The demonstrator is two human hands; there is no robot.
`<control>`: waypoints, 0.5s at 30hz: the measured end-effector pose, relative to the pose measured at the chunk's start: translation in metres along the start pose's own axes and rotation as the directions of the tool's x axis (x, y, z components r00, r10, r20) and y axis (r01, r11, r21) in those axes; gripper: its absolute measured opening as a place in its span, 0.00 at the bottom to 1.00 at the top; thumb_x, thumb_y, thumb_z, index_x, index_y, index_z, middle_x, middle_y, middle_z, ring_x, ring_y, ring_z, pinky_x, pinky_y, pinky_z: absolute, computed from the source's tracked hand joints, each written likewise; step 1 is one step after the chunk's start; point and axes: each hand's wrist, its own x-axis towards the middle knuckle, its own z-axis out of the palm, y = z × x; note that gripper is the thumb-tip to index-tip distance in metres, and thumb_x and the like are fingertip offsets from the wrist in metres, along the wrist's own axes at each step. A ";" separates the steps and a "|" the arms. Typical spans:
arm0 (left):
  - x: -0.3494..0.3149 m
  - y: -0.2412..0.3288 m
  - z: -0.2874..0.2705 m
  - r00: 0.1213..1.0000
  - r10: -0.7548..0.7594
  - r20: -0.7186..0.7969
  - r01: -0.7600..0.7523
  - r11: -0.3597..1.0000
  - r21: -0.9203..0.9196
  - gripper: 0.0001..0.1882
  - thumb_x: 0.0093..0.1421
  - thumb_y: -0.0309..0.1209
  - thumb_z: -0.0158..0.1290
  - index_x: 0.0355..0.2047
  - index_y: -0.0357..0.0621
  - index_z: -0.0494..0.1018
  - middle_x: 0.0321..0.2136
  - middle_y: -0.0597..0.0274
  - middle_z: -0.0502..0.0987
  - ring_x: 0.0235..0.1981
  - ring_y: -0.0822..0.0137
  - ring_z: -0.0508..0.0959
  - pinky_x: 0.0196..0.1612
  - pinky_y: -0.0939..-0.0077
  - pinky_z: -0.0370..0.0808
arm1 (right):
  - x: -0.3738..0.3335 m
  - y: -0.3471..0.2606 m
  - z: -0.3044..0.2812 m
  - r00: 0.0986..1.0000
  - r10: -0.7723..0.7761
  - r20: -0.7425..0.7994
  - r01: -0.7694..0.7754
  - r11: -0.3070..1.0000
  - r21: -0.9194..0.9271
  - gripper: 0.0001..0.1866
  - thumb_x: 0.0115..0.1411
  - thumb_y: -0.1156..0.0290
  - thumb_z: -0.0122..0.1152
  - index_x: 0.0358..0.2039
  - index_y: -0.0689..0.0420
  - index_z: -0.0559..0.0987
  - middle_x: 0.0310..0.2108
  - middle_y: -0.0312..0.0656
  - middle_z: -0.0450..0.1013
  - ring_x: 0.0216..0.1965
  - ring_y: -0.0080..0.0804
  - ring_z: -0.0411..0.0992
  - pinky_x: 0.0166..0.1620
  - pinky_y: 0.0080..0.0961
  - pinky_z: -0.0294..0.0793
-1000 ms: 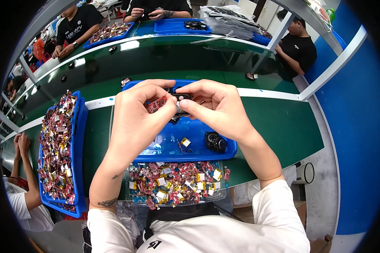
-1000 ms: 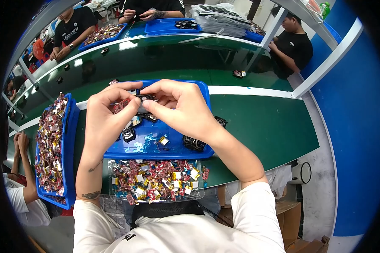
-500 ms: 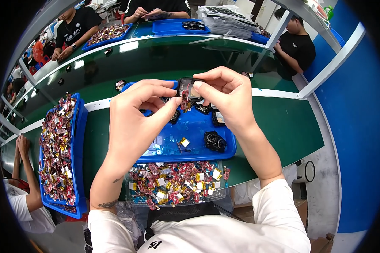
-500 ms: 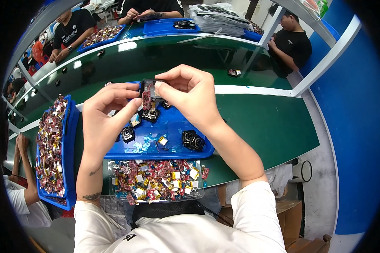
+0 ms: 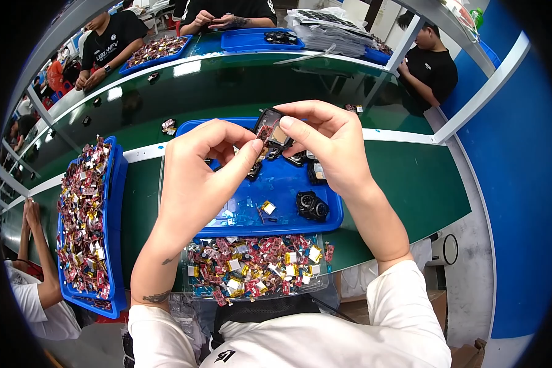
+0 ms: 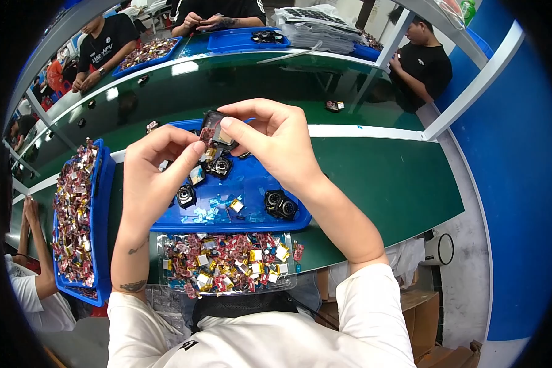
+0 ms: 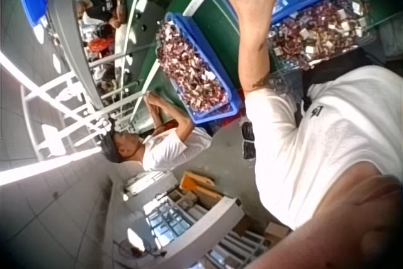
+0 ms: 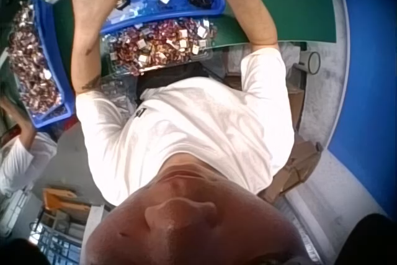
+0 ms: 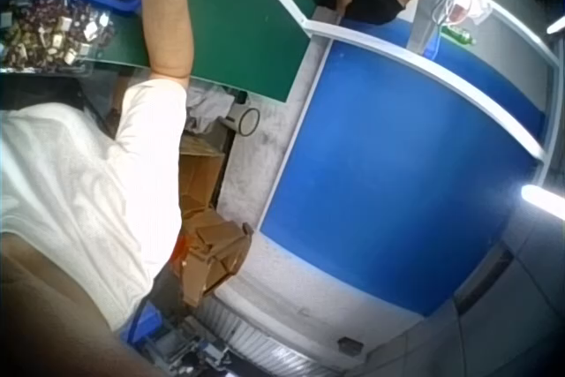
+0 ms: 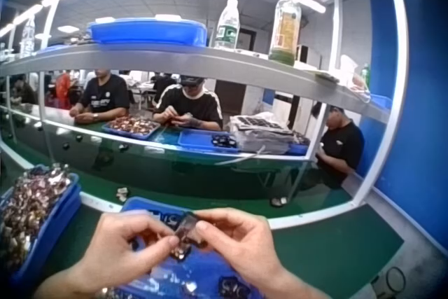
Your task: Sorting and assembling small electronic components by applying colorful labels/films to black bases on an industrial production line.
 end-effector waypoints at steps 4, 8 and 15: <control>-0.001 0.002 0.000 0.997 -0.072 0.033 0.076 0.989 -0.124 0.05 0.54 0.25 0.58 0.29 0.34 0.77 0.23 0.63 0.78 0.23 0.79 0.74 0.28 0.85 0.71 | -0.002 0.003 0.000 0.997 -0.056 -0.043 0.052 0.994 -0.093 0.10 0.54 0.75 0.63 0.37 0.64 0.79 0.30 0.39 0.77 0.29 0.19 0.75 0.30 0.14 0.75; -0.002 0.005 -0.003 0.984 -0.128 0.124 0.156 0.957 -0.246 0.06 0.56 0.25 0.57 0.30 0.33 0.76 0.24 0.64 0.78 0.26 0.80 0.75 0.30 0.86 0.72 | -0.006 0.004 0.004 0.982 -0.174 -0.069 0.158 0.969 -0.189 0.08 0.52 0.78 0.63 0.33 0.64 0.78 0.28 0.37 0.76 0.28 0.17 0.74 0.30 0.11 0.73; 0.000 0.005 -0.007 0.963 -0.224 0.148 0.263 0.894 -0.363 0.07 0.55 0.25 0.59 0.32 0.33 0.76 0.26 0.62 0.78 0.28 0.79 0.76 0.32 0.87 0.73 | -0.011 -0.005 0.009 0.981 -0.196 0.014 0.193 0.950 -0.245 0.09 0.49 0.79 0.64 0.33 0.65 0.78 0.28 0.39 0.76 0.26 0.18 0.74 0.30 0.12 0.74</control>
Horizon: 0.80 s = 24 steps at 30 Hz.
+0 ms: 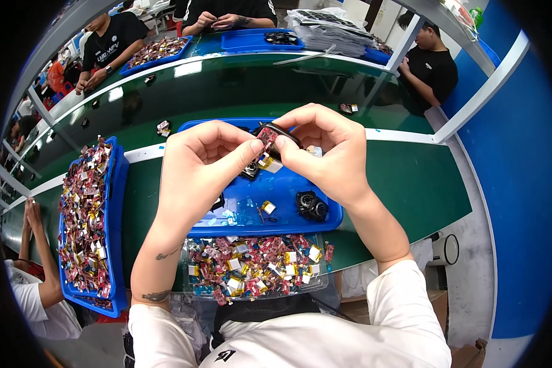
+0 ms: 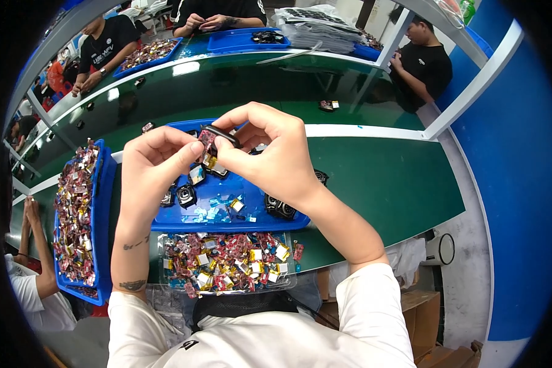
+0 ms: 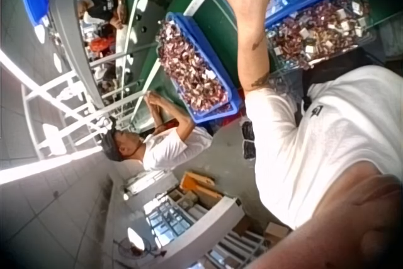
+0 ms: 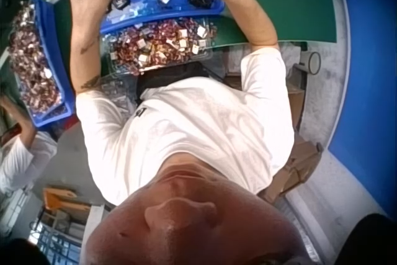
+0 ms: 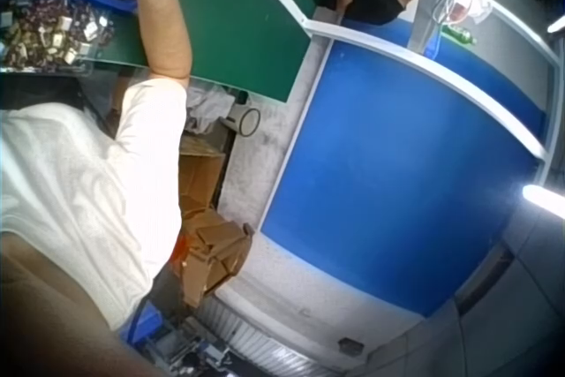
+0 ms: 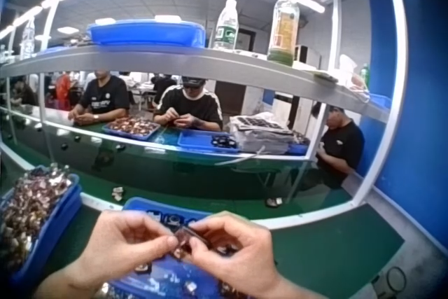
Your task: Sorting and assembling small electronic components by applying colorful labels/films to black bases on an industrial production line.
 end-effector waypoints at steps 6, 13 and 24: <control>0.008 -0.008 0.009 0.993 0.097 -0.070 -0.092 0.993 0.071 0.08 0.54 0.22 0.58 0.35 0.34 0.75 0.28 0.65 0.78 0.29 0.79 0.75 0.32 0.88 0.71 | -0.001 0.004 -0.004 1.000 0.014 -0.004 -0.013 0.996 0.093 0.11 0.50 0.76 0.66 0.35 0.65 0.78 0.28 0.39 0.76 0.27 0.19 0.75 0.31 0.15 0.74; 0.084 -0.036 -0.006 0.997 0.001 -0.079 0.034 0.898 0.440 0.12 0.57 0.32 0.56 0.33 0.33 0.78 0.28 0.62 0.80 0.29 0.79 0.75 0.35 0.84 0.70 | 0.017 -0.003 -0.040 0.998 -0.029 -0.063 0.015 0.974 -0.224 0.12 0.53 0.71 0.65 0.38 0.61 0.77 0.36 0.36 0.76 0.34 0.19 0.74 0.35 0.15 0.72; 0.197 -0.164 -0.020 0.907 -0.338 -0.251 0.364 0.330 0.871 0.18 0.42 0.44 0.64 0.32 0.50 0.82 0.35 0.54 0.80 0.39 0.57 0.80 0.44 0.65 0.75 | 0.011 0.002 -0.041 0.893 -0.118 0.433 0.361 0.762 -0.538 0.10 0.50 0.70 0.65 0.32 0.61 0.79 0.28 0.42 0.76 0.28 0.31 0.75 0.32 0.25 0.74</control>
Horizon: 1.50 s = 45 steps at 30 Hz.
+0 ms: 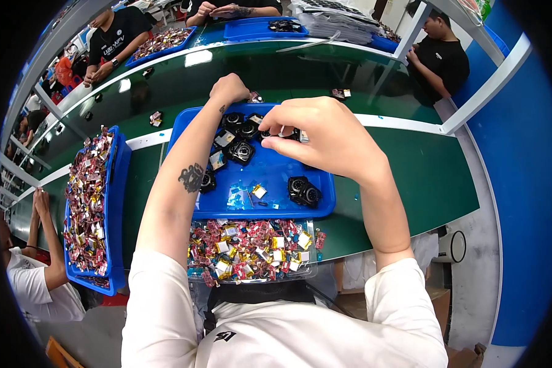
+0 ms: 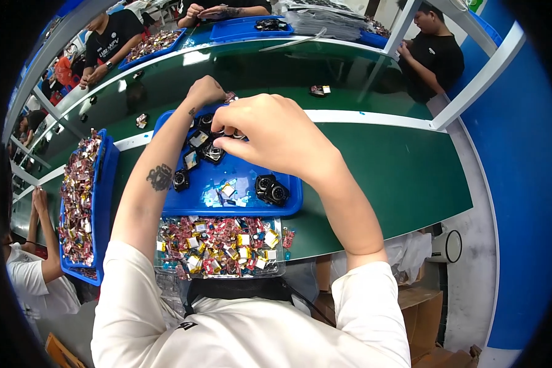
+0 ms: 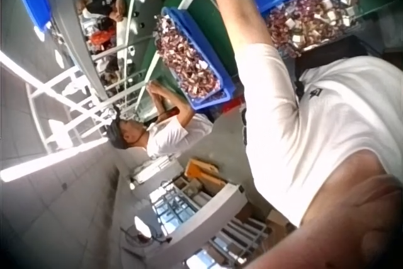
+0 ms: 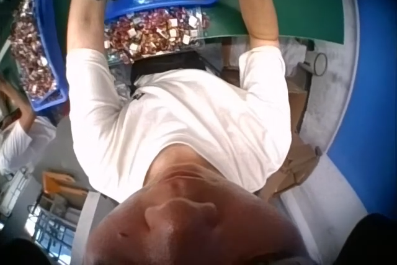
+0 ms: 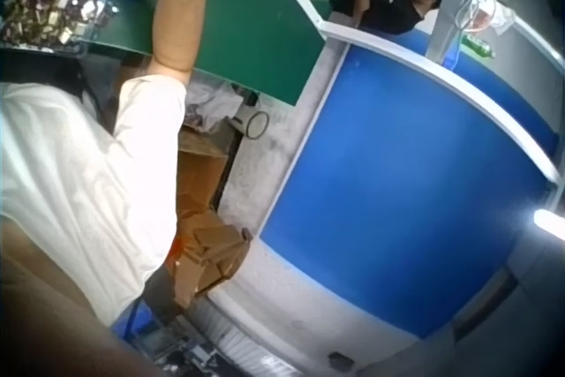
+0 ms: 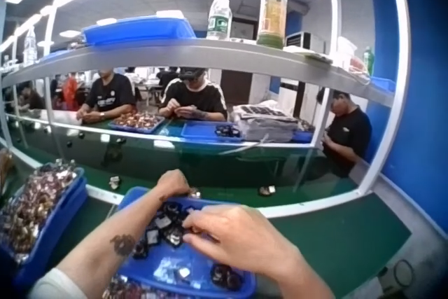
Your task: Sorting and assembling small electronic components by applying colorful labels/films to black bases on an industrial production line.
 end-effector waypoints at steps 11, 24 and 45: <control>-0.096 -0.007 -0.041 0.905 0.413 -0.104 -0.391 0.708 -0.589 0.15 0.58 0.37 0.55 0.32 0.35 0.79 0.26 0.63 0.80 0.31 0.77 0.75 0.38 0.82 0.71 | 0.002 0.000 0.015 0.843 0.256 0.473 -0.139 0.954 -0.267 0.12 0.43 0.64 0.69 0.27 0.56 0.80 0.26 0.42 0.76 0.31 0.38 0.75 0.34 0.32 0.72; -0.216 -0.033 -0.098 0.829 0.534 -0.167 -0.491 0.552 -0.674 0.10 0.60 0.30 0.54 0.30 0.32 0.77 0.28 0.61 0.79 0.30 0.76 0.76 0.36 0.83 0.72 | -0.010 -0.036 0.055 0.605 0.002 0.797 -0.043 0.999 0.031 0.16 0.42 0.66 0.70 0.31 0.60 0.79 0.31 0.42 0.74 0.36 0.43 0.74 0.36 0.38 0.72; -0.237 -0.031 -0.109 0.768 0.599 -0.227 -0.574 0.487 -0.658 0.08 0.54 0.30 0.58 0.29 0.35 0.78 0.20 0.68 0.75 0.21 0.82 0.68 0.24 0.85 0.64 | 0.006 -0.020 0.047 0.842 -0.159 0.516 -0.260 0.717 0.646 0.07 0.47 0.77 0.59 0.29 0.64 0.78 0.28 0.40 0.77 0.27 0.24 0.76 0.34 0.19 0.76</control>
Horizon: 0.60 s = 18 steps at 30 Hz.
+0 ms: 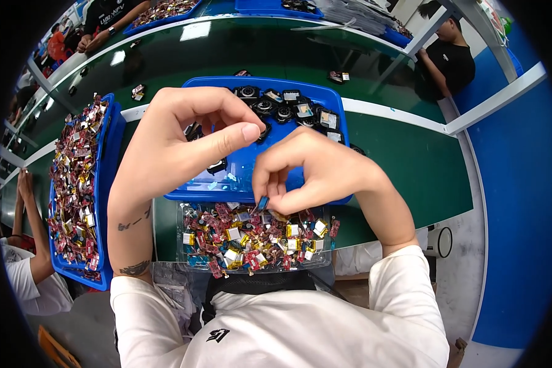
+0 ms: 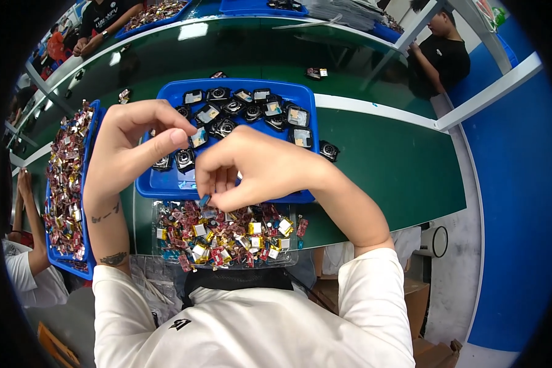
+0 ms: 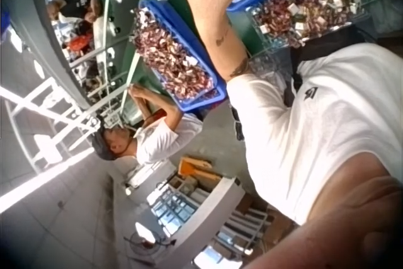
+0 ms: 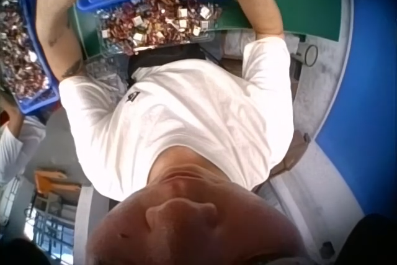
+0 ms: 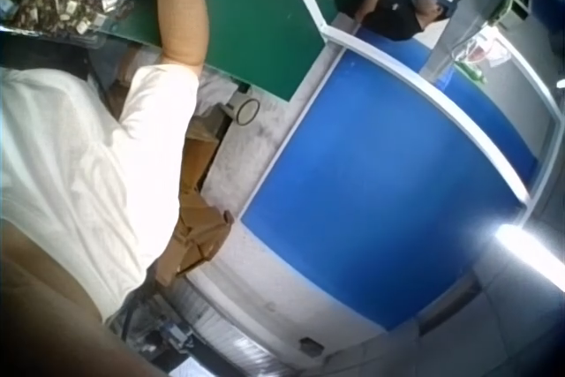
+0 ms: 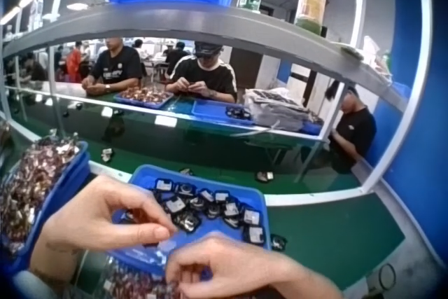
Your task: Sorting and assembling small electronic components by applying colorful labels/films to black bases on an industrial production line.
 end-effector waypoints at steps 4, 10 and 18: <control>-0.003 0.010 0.005 0.999 0.043 -0.017 -0.042 0.997 0.068 0.05 0.52 0.25 0.58 0.29 0.36 0.78 0.22 0.63 0.77 0.22 0.77 0.71 0.26 0.83 0.66 | -0.008 -0.010 -0.009 0.945 0.092 -0.313 0.036 0.924 0.380 0.09 0.51 0.79 0.65 0.34 0.62 0.76 0.30 0.36 0.75 0.31 0.17 0.74 0.36 0.13 0.75; -0.006 0.020 0.010 0.988 0.155 -0.024 -0.147 0.969 0.199 0.09 0.43 0.18 0.60 0.28 0.37 0.78 0.25 0.59 0.78 0.27 0.70 0.76 0.31 0.81 0.70 | -0.008 -0.008 -0.013 0.873 0.078 -0.482 0.134 0.911 0.389 0.09 0.52 0.82 0.61 0.35 0.66 0.78 0.30 0.43 0.76 0.31 0.25 0.76 0.36 0.20 0.77; -0.007 0.022 0.013 0.992 0.083 -0.098 -0.054 0.963 0.264 0.05 0.45 0.21 0.59 0.23 0.37 0.75 0.22 0.63 0.77 0.26 0.71 0.75 0.31 0.80 0.68 | -0.006 -0.006 -0.004 0.684 -0.036 -0.728 0.309 0.919 0.244 0.08 0.51 0.83 0.64 0.34 0.65 0.78 0.33 0.41 0.76 0.33 0.22 0.75 0.39 0.19 0.76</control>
